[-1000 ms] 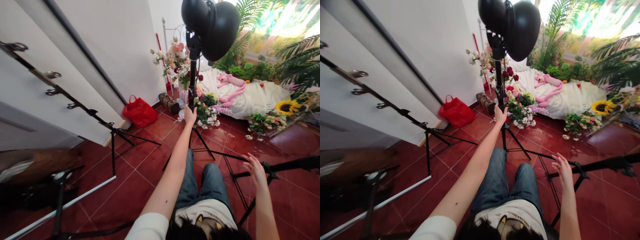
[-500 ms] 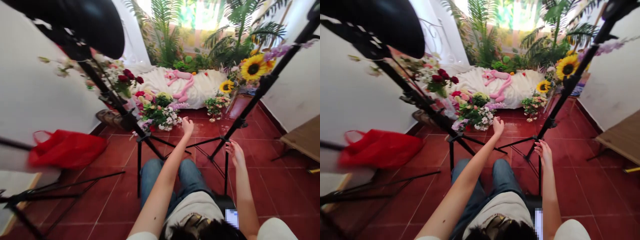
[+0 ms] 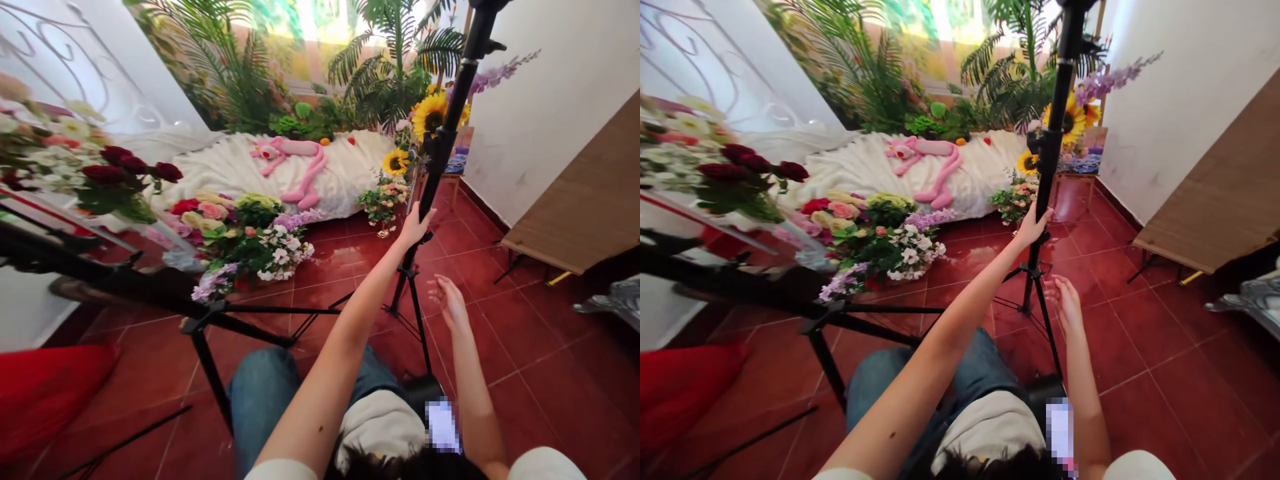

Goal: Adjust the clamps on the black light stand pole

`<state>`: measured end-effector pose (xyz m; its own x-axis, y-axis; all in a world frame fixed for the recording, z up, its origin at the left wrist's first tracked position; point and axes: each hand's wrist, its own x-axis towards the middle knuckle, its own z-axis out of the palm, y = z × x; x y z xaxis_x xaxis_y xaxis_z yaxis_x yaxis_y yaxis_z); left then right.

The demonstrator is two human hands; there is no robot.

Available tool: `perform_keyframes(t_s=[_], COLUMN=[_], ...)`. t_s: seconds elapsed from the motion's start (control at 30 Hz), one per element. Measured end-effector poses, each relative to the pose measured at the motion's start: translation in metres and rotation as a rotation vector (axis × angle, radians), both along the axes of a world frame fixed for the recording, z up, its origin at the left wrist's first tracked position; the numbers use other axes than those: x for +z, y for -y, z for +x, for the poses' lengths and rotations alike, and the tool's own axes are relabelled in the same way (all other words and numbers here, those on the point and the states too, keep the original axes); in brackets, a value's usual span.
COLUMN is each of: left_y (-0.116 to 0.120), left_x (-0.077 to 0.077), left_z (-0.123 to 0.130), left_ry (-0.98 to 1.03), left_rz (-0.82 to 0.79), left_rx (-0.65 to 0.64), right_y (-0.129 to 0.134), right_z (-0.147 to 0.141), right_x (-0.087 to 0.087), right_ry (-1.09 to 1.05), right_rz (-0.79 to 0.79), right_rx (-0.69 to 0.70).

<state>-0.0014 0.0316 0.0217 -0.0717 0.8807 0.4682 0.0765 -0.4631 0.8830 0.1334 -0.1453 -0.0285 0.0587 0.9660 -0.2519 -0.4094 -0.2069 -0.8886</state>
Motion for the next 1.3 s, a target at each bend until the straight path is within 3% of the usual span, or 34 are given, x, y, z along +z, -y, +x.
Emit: perform_keyframes(t_s=[0.2, 0.37, 0.47, 0.63, 0.73, 0.9, 1.0, 1.07, 1.13, 1.3], left_y=[-0.008, -0.005, -0.002, -0.002, -0.002, -0.001, -0.001, -0.003, -0.005, -0.007], left_x=[-0.01, -0.006, -0.003, -0.002, -0.002, -0.004, -0.007, -0.01, -0.011, -0.01], left_z=[-0.004, -0.005, -0.005, -0.005, -0.006, -0.008, -0.009, -0.008, -0.008, -0.01], left_ry=[-0.026, -0.019, -0.031, -0.042, -0.052, -0.11, -0.117, -0.109, -0.1, -0.085], left_rz=[0.034, 0.046, 0.053, 0.037, 0.021, -0.019, -0.02, -0.02, -0.02, -0.043], left_rx=[0.011, 0.018, 0.019, -0.009, -0.017, -0.027, -0.021, -0.016, -0.022, -0.07], right_y=[-0.029, -0.069, -0.086, -0.103, -0.109, -0.108, -0.103, -0.102, -0.104, -0.112], right_z=[-0.016, -0.041, -0.046, -0.043, -0.045, -0.037, -0.02, -0.013, -0.012, -0.025], right_x=[0.024, 0.048, 0.049, 0.04, 0.035, 0.033, 0.034, 0.033, 0.03, 0.027], right_ry=[-0.186, -0.369, -0.463, -0.637, -0.389, 0.672, 1.05, 1.053, 0.927, 0.438], right_rz=[-0.034, 0.112, 0.211, 0.212, 0.231, 0.524, 0.661, 0.671, 0.633, 0.316], right_rx=[0.085, 0.348, 0.384, 0.417, 0.352, -0.065, -0.097, -0.097, -0.1, 0.031])
